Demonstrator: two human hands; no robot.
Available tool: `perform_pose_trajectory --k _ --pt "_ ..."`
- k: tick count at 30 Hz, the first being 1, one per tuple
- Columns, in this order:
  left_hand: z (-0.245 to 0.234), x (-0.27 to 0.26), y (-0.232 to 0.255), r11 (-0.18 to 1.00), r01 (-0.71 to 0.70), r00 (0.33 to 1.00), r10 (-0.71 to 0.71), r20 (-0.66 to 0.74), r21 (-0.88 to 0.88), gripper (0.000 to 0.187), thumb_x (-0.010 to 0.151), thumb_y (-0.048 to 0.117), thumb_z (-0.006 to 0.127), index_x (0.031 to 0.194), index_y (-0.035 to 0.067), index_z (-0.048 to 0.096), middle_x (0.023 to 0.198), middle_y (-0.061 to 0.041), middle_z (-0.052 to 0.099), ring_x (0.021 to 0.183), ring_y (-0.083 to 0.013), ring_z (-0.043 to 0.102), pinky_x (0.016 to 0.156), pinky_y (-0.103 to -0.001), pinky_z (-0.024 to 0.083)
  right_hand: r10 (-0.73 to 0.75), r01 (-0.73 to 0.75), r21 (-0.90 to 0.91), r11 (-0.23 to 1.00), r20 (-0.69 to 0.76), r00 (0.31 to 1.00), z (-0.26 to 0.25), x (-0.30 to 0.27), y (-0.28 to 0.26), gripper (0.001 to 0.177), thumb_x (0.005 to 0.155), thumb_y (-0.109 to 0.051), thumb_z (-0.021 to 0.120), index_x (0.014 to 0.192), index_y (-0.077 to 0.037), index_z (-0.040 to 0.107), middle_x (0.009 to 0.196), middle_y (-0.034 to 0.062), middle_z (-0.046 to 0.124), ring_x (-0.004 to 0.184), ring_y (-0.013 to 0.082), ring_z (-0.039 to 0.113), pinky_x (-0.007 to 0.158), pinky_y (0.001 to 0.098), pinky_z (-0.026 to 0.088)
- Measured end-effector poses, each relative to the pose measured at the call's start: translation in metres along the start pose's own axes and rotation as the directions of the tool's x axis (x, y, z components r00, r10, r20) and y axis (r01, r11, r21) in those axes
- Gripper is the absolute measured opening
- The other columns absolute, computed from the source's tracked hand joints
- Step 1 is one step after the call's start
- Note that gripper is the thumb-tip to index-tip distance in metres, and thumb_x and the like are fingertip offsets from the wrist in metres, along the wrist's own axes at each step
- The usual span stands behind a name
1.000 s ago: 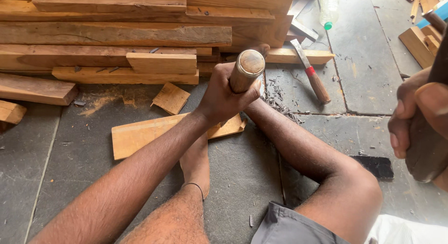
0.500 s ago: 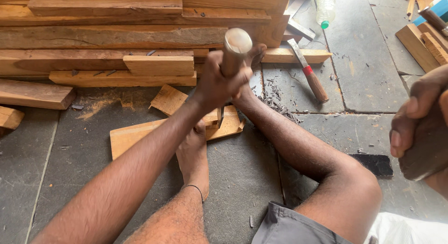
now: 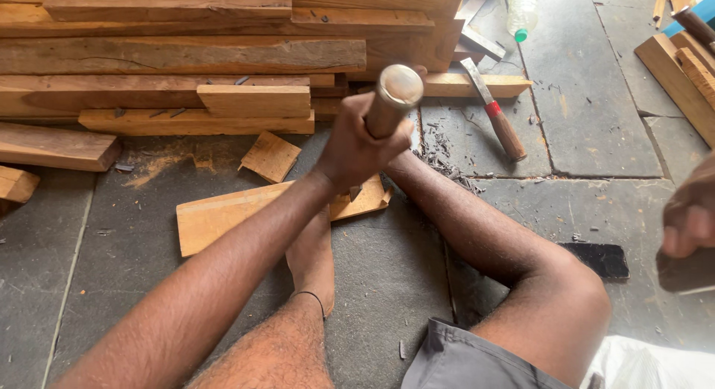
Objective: The person sits on the floor and uses a wooden mallet to strike a chisel, carving a small rectangular piece of wood held between their feet. The person repeatedly positions the chisel and strikes it to remove wood shavings.
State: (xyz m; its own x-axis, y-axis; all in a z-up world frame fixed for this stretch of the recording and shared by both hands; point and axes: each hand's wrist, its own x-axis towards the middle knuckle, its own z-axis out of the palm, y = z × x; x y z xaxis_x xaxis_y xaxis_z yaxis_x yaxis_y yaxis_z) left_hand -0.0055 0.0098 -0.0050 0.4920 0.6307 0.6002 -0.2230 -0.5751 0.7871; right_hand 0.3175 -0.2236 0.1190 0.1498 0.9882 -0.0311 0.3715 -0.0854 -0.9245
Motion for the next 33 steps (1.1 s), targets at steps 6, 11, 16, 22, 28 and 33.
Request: perform_pose_trajectory --k 6,11,16,22,28,33 --pt "-0.003 -0.005 -0.001 0.999 -0.044 0.999 0.044 -0.015 0.010 0.013 0.091 0.013 0.072 0.092 0.004 0.062 0.076 0.001 0.062 0.069 -0.0087 0.061 0.062 -0.029 0.052 0.249 -0.164 -0.633 0.757 0.046 0.967 0.085 0.012 -0.064 0.063 0.088 -0.035 0.077 0.137 -0.012 0.046 0.076 0.0106 0.067 0.064 0.0222 0.071 0.061 0.0386 0.062" --pt "0.005 -0.007 -0.003 0.978 -0.209 0.978 0.208 -0.028 -0.025 0.026 0.088 0.011 0.076 0.105 -0.002 0.061 0.095 -0.004 0.067 0.090 -0.0132 0.065 0.075 -0.034 0.056 0.251 -0.127 -0.812 0.569 0.025 0.968 0.139 0.014 -0.089 0.078 0.081 -0.038 0.083 0.144 -0.015 0.043 0.073 0.0104 0.067 0.059 0.0230 0.069 0.058 0.0394 0.060" --pt "0.001 -0.005 0.003 0.997 0.059 0.998 -0.061 0.034 0.046 0.017 0.088 0.011 0.076 0.093 0.000 0.064 0.078 -0.007 0.064 0.075 -0.0138 0.062 0.071 -0.033 0.055 -0.100 0.051 -0.663 0.747 -0.035 0.994 0.129 0.000 -0.077 0.070 0.078 -0.034 0.082 0.134 -0.009 0.050 0.068 0.0107 0.066 0.050 0.0223 0.066 0.049 0.0402 0.055" --pt "0.000 -0.010 0.005 0.998 -0.004 1.000 0.005 0.028 -0.057 0.015 0.090 0.012 0.074 0.093 0.002 0.064 0.082 -0.003 0.070 0.078 -0.0100 0.067 0.072 -0.030 0.058 0.235 -0.212 -0.529 0.821 -0.026 0.972 0.112 0.012 -0.045 0.072 0.082 -0.032 0.081 0.143 -0.016 0.046 0.076 0.0093 0.068 0.056 0.0222 0.065 0.050 0.0400 0.056" --pt "-0.001 -0.027 -0.021 0.988 -0.110 0.994 0.111 -0.002 0.106 0.022 0.082 0.012 0.076 0.095 0.001 0.063 0.083 -0.007 0.066 0.080 -0.0126 0.065 0.072 -0.033 0.055 0.340 -0.147 -0.715 0.683 0.133 0.931 0.110 0.015 -0.065 0.076 0.087 -0.029 0.079 0.153 -0.023 0.043 0.083 0.0080 0.069 0.063 0.0221 0.063 0.052 0.0398 0.057" --pt "0.003 -0.031 -0.039 0.993 0.095 0.994 -0.091 -0.053 0.073 0.016 0.081 0.010 0.075 0.081 0.000 0.061 0.065 -0.005 0.060 0.063 -0.0133 0.058 0.060 -0.032 0.052 0.007 0.067 -0.546 0.835 0.132 0.991 0.134 0.013 -0.053 0.065 0.083 -0.024 0.082 0.137 -0.007 0.050 0.075 0.0092 0.068 0.060 0.0156 0.068 0.049 0.0299 0.055"
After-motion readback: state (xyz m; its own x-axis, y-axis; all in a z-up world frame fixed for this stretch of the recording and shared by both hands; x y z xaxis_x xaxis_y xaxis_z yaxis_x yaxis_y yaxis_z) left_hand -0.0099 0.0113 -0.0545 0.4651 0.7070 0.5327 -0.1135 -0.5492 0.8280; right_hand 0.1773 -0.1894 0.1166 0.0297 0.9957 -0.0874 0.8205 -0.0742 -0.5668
